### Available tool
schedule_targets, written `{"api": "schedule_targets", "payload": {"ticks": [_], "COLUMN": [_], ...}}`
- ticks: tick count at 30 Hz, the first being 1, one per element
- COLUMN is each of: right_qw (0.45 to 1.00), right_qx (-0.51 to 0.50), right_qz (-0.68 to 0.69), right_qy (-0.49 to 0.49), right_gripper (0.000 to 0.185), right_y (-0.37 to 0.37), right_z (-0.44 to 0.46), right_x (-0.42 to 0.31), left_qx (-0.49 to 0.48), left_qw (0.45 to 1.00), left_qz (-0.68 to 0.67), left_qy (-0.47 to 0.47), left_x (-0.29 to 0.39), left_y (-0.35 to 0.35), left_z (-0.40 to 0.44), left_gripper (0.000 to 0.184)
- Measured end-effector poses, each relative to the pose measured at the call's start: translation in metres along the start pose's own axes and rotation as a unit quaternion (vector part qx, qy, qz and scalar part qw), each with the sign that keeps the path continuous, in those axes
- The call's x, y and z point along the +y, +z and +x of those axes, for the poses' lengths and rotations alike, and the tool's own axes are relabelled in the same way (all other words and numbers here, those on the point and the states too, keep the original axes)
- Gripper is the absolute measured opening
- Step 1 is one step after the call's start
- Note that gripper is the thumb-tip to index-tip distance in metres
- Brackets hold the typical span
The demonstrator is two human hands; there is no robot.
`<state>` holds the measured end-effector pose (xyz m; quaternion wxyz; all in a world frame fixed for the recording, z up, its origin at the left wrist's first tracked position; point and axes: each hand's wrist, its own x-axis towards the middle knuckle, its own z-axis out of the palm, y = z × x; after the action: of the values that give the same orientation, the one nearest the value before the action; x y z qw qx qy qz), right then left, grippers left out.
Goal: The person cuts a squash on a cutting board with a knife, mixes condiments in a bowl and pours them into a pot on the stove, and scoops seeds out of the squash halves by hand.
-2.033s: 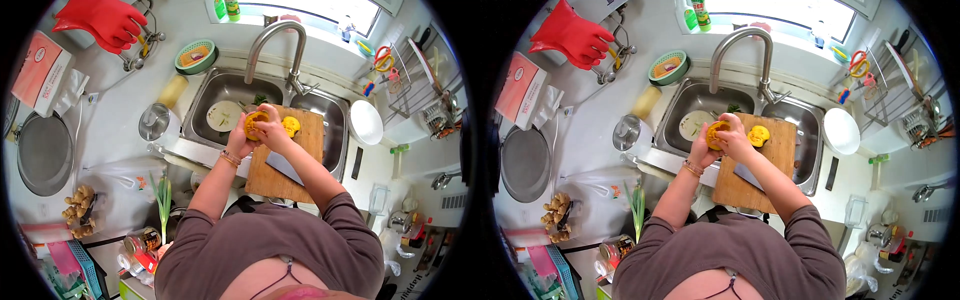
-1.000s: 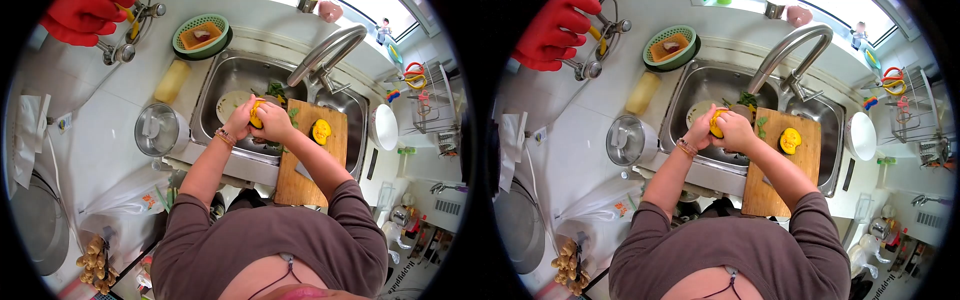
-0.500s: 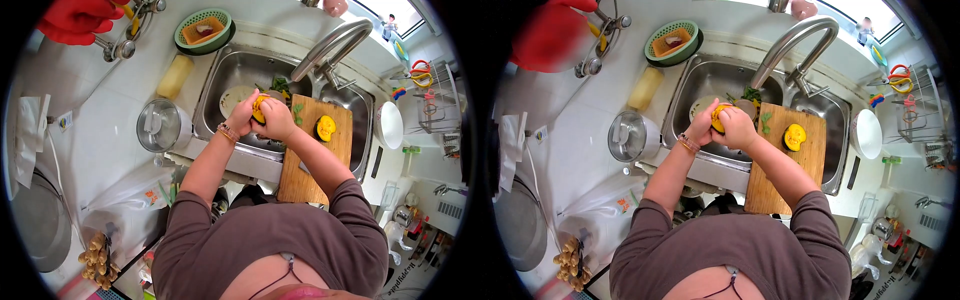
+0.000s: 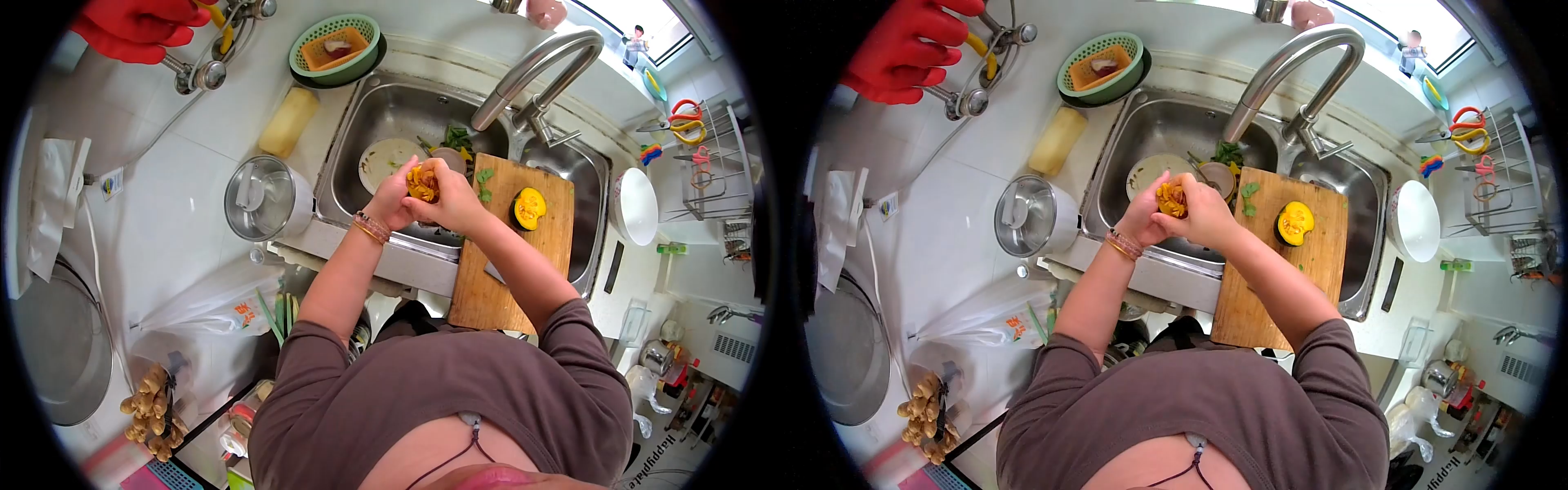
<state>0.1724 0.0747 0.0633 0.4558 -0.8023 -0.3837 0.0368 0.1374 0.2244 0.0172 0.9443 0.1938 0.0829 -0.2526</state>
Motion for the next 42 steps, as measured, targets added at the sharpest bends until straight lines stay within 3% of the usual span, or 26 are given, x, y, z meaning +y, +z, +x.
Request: {"api": "schedule_targets", "payload": {"ticks": [1,4,7,8,17,20,26,29,32,35,36,37,39,40,41,42], "right_qw": [0.999,0.996,0.999,0.999,0.987,0.991,0.987,0.992,0.990,0.986,0.992,0.983,0.913,0.817,0.767,0.734], "right_qx": [0.003,0.051,0.026,0.031,0.049,0.080,0.058,0.073,0.047,-0.038,-0.032,-0.019,0.002,-0.015,0.021,-0.009], "right_qz": [0.021,-0.069,-0.031,-0.004,0.132,0.105,0.144,0.079,0.064,0.038,0.082,0.184,0.380,0.536,0.605,0.644], "right_qy": [0.033,-0.005,-0.015,-0.027,0.075,0.008,0.049,-0.064,-0.118,-0.160,-0.088,-0.010,0.147,0.212,0.213,0.215], "right_gripper": [0.053,0.059,0.053,0.041,0.018,0.015,0.014,0.016,0.017,0.018,0.015,0.013,0.011,0.010,0.010,0.011], "right_y": [0.000,0.007,0.005,0.005,0.010,0.015,0.020,0.027,0.028,0.027,0.028,0.025,0.019,0.015,0.014,0.009], "right_z": [-0.001,-0.008,-0.015,-0.015,-0.019,-0.018,-0.023,-0.029,-0.031,-0.034,-0.034,-0.033,-0.031,-0.031,-0.031,-0.031], "right_x": [-0.005,-0.004,-0.003,-0.003,-0.019,-0.021,-0.030,-0.027,-0.030,-0.047,-0.051,-0.055,-0.061,-0.053,-0.053,-0.049], "left_qx": [-0.033,0.002,-0.007,0.001,0.214,0.222,0.238,0.224,0.226,0.123,0.157,0.163,0.177,0.176,0.180,0.185], "left_qw": [0.999,0.999,0.997,1.000,0.967,0.957,0.951,0.961,0.968,0.986,0.984,0.983,0.978,0.974,0.970,0.964], "left_qz": [-0.022,-0.018,-0.069,-0.026,0.064,0.075,0.102,0.105,0.044,-0.056,-0.011,-0.009,-0.004,0.010,0.019,0.030], "left_qy": [-0.023,0.032,0.015,0.017,0.123,0.170,0.168,0.121,0.100,0.094,0.084,0.090,0.106,0.139,0.163,0.188], "left_x": [0.001,-0.010,-0.016,-0.019,-0.040,-0.047,-0.049,-0.044,-0.048,-0.055,-0.054,-0.054,-0.050,-0.048,-0.047,-0.046], "left_y": [-0.001,0.006,0.015,0.021,0.053,0.054,0.051,0.056,0.052,0.013,0.026,0.029,0.030,0.032,0.034,0.034], "left_z": [0.000,0.001,-0.013,-0.016,-0.029,-0.031,-0.043,-0.058,-0.066,-0.066,-0.073,-0.076,-0.085,-0.092,-0.101,-0.110], "left_gripper": [0.051,0.055,0.055,0.056,0.062,0.064,0.064,0.067,0.067,0.066,0.064,0.065,0.066,0.065,0.063,0.062]}}
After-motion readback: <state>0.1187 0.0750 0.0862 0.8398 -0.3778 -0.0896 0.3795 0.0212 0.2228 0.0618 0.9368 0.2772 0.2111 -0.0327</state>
